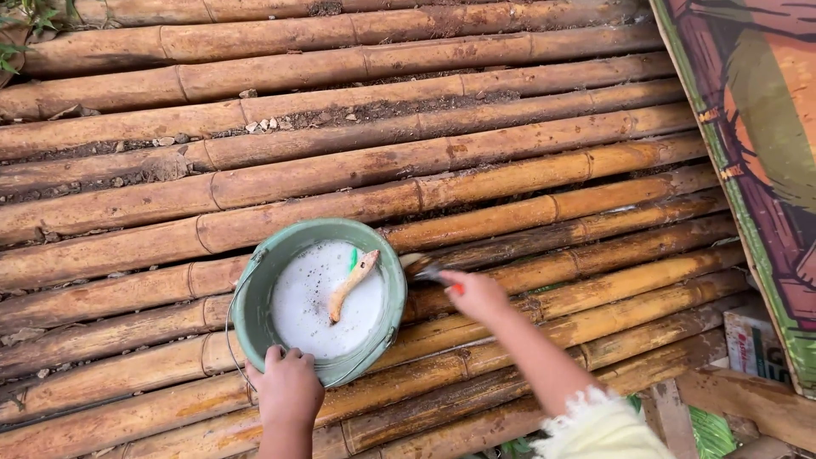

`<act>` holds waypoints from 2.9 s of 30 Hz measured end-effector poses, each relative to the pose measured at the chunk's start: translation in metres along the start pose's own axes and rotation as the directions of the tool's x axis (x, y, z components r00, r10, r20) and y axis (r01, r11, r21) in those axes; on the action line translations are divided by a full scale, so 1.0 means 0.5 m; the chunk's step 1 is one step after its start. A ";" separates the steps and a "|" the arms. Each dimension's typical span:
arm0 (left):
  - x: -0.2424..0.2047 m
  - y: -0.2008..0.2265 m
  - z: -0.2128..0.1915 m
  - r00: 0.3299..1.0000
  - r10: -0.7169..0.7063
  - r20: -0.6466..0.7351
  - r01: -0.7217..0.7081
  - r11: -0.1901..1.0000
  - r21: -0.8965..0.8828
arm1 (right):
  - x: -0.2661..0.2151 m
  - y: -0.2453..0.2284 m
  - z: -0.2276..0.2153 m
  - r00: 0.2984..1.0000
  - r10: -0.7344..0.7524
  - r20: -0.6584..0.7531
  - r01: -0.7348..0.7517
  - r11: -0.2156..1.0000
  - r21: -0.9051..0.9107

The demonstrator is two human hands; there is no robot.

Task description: Scrubbing a bamboo floor with a brush and soapy water.

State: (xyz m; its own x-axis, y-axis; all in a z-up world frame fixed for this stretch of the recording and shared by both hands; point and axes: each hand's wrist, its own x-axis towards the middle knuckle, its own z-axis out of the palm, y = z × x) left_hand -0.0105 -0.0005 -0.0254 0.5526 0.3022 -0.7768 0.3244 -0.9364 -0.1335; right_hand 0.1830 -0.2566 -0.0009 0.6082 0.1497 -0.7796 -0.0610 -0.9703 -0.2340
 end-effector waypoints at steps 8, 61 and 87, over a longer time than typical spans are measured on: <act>-0.011 0.006 -0.028 0.999 -0.008 0.034 0.007 1.000 0.026 | 0.068 0.158 -0.125 0.883 0.429 -0.190 -0.393 0.898 0.199; 0.051 0.014 0.120 0.870 -0.015 -0.494 -0.011 0.999 -0.050 | -0.015 0.256 0.029 0.999 0.043 -0.006 -0.024 0.656 0.755; -0.027 0.003 -0.020 0.993 0.021 -0.114 -0.028 0.998 -0.057 | -0.136 0.002 0.005 0.979 0.198 -0.042 -0.194 0.976 0.097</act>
State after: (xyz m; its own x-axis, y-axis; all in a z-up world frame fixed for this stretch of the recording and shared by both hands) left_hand -0.0099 -0.0042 -0.0089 0.6431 0.3008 -0.7042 0.3524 -0.9327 -0.0766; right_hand 0.1395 -0.2673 0.0505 0.6163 -0.0537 -0.7857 -0.2542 -0.9578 -0.1339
